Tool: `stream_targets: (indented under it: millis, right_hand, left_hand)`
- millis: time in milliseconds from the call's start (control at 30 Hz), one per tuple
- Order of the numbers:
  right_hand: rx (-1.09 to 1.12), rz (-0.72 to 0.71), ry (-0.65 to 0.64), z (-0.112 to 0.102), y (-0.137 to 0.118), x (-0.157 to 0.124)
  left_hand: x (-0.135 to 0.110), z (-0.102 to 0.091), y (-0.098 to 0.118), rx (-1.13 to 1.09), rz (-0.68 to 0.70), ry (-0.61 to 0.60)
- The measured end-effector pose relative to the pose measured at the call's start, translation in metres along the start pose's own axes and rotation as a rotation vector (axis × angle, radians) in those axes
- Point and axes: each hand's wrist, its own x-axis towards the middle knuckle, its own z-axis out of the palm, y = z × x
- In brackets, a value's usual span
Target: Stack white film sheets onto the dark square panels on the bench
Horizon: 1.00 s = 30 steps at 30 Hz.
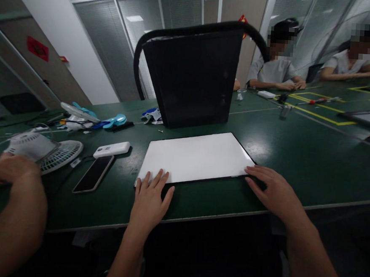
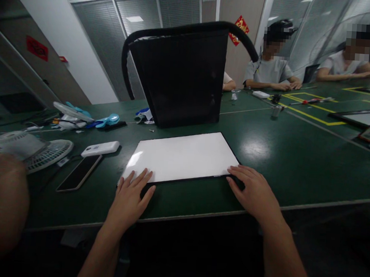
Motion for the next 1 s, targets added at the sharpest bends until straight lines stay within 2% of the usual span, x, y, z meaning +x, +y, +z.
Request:
stream_targets:
  millis: [367,867,1000]
  right_hand:
    - [0.010,0.009,-0.034,0.0022,0.0025,-0.0017]
    - [-0.001,-0.003,-0.022,0.0005,-0.0022,-0.0001]
    - [-0.041,0.028,0.005,-0.0014,-0.0052,0.0013]
  left_hand:
    - [0.0001,0.0101,-0.0066,-0.033,0.033,0.058]
    - [0.0002,0.0086,-0.0059,-0.051,0.032,0.038]
    - [-0.0014,0.0061,-0.0028,-0.028,-0.050,0.101]
